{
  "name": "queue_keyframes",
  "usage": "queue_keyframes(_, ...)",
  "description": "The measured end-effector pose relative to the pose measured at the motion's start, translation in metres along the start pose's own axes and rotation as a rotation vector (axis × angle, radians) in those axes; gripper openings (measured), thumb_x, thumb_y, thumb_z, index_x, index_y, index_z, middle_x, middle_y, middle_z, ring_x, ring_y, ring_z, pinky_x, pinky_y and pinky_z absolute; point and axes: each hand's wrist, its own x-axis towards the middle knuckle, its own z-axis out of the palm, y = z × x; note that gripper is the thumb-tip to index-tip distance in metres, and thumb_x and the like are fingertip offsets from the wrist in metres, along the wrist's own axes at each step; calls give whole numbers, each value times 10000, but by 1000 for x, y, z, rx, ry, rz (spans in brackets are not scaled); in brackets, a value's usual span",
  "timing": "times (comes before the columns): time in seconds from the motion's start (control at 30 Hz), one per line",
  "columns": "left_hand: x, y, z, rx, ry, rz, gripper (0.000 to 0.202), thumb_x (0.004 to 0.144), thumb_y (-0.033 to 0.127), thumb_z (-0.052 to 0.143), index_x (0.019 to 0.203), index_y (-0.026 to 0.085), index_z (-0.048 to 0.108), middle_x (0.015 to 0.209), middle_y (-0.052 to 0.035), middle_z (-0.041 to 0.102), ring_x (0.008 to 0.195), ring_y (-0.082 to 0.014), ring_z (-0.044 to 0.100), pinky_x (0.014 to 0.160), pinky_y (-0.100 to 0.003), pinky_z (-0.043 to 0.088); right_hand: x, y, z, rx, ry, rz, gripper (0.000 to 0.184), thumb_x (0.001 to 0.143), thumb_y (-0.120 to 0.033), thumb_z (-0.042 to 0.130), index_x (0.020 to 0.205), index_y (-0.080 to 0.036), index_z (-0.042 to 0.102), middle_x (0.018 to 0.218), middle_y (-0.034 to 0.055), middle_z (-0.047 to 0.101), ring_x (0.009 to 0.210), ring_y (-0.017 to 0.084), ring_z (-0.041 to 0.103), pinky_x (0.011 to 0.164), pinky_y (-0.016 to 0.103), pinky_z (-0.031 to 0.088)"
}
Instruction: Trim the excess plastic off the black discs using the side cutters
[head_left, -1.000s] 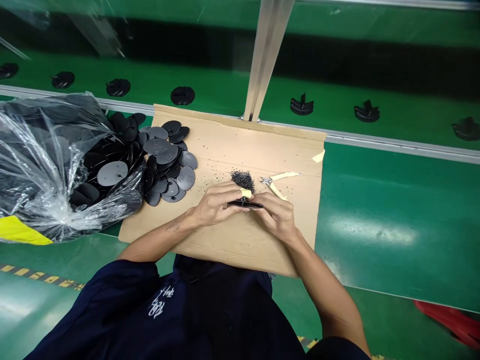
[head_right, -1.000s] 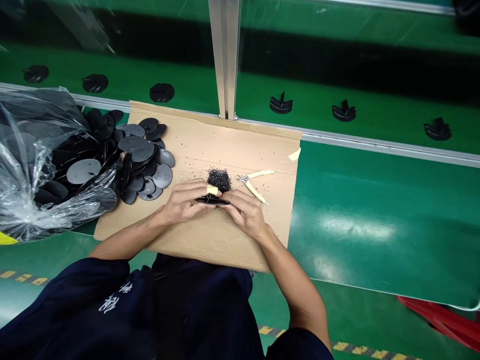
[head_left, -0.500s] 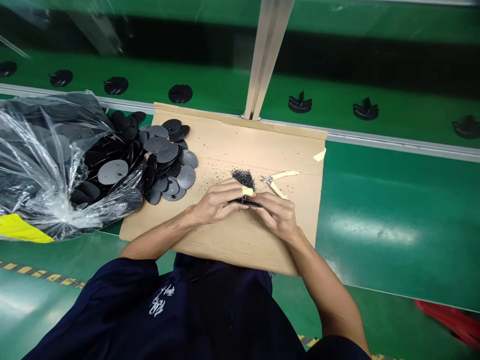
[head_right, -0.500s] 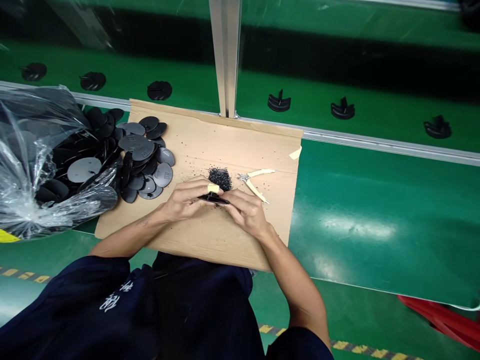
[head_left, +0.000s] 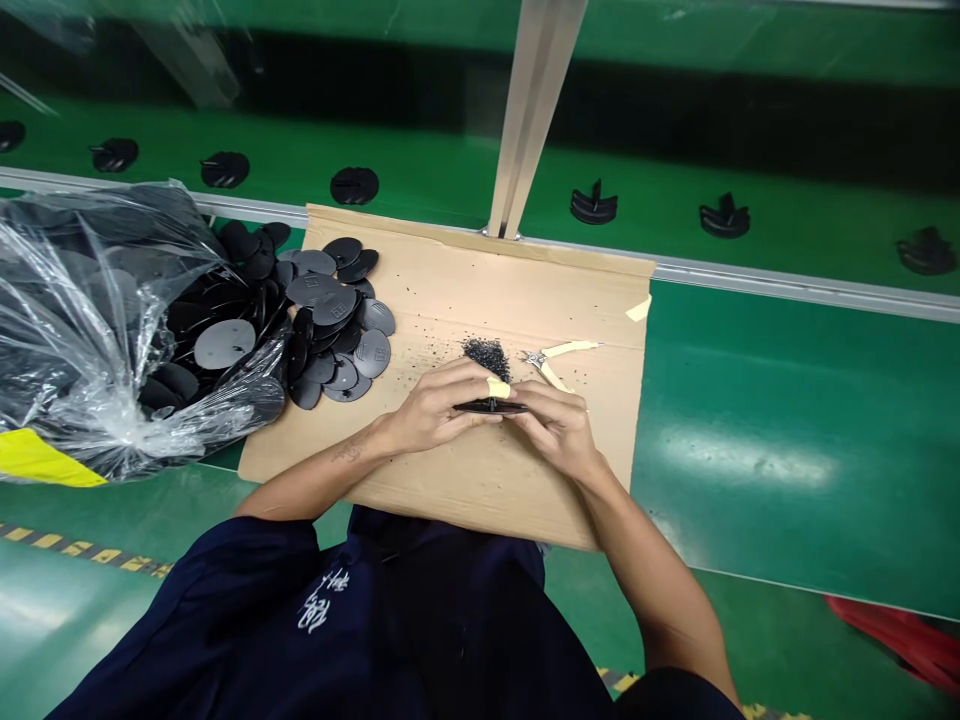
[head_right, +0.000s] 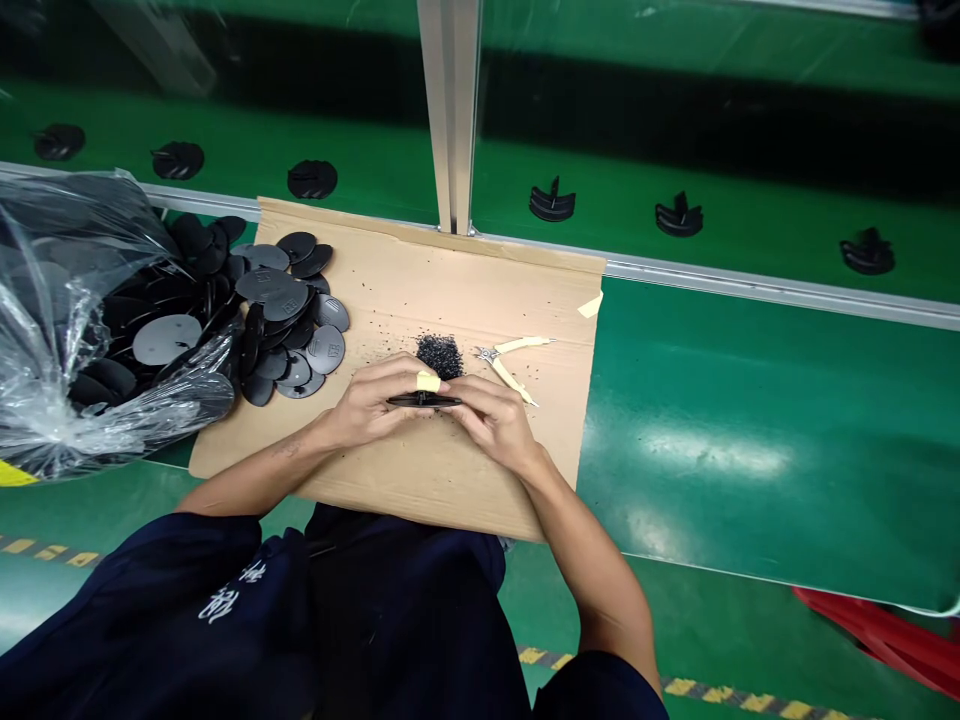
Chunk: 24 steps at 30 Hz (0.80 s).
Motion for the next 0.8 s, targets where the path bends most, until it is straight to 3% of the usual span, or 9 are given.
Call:
queue_keyframes(0.1, -1, -2, 0, -17, 55, -100, 223, 954, 310, 698, 1143, 198, 735, 963, -68, 763, 861, -150, 705, 761, -277, 563, 5, 6, -18, -201, -52, 11, 335, 961, -391, 681, 1279, -287, 690, 1220, 92, 733, 1128, 277, 693, 993, 491, 590)
queue_keyframes(0.2, -2, -5, -1, -2, 101, -275, 201, 951, 331, 696, 1079, 188, 755, 931, -56, 770, 833, -150, 708, 759, -270, 561, 6, 23, -40, -533, -30, 121, 644, 838, -465, 807, 1420, -297, 587, 1436, 131, 593, 1387, 397, 498, 1150, 673, 423)
queue_keyframes(0.27, -3, -9, -1, 8, 97, -378, 211, 972, 354, 653, 1035, 179, 754, 947, -59, 776, 863, -162, 717, 780, -275, 563, 4, 36, -52, -643, -44, 192, 738, 810, -486, 824, 1458, -266, 548, 1449, 155, 553, 1424, 440, 435, 1140, 696, 413)
queue_keyframes(0.33, -4, -11, -1, 3, 72, -457, 236, 987, 365, 613, 1039, 175, 742, 997, -68, 779, 911, -175, 722, 801, -278, 564, 2, 43, -57, -685, -59, 230, 652, 859, -474, 770, 1434, -240, 568, 1382, 167, 571, 1340, 425, 510, 1074, 650, 484)
queue_keyframes(0.47, -6, -13, 0, -47, 71, -529, 243, 953, 370, 652, 1072, 173, 730, 1029, -65, 781, 918, -182, 727, 801, -276, 573, 3, 36, -53, -618, -11, 252, 428, 958, -450, 627, 1320, -220, 632, 1240, 158, 612, 1120, 338, 623, 930, 526, 568)
queue_keyframes(0.6, -4, -11, 0, -106, 126, -464, 233, 911, 376, 721, 1022, 174, 761, 970, -59, 788, 869, -172, 732, 785, -275, 584, 9, 13, -41, -356, 42, 201, 338, 1022, -436, 521, 1280, -242, 622, 1200, 115, 672, 1090, 274, 642, 958, 460, 547)
queue_keyframes(0.8, -1, -8, -1, -100, 146, -332, 206, 906, 367, 749, 994, 183, 781, 914, -59, 783, 833, -159, 718, 771, -273, 571, 10, -1, -25, -252, 27, 49, 323, 988, -415, 589, 1258, -247, 649, 1131, 100, 733, 1008, 270, 663, 898, 458, 545)
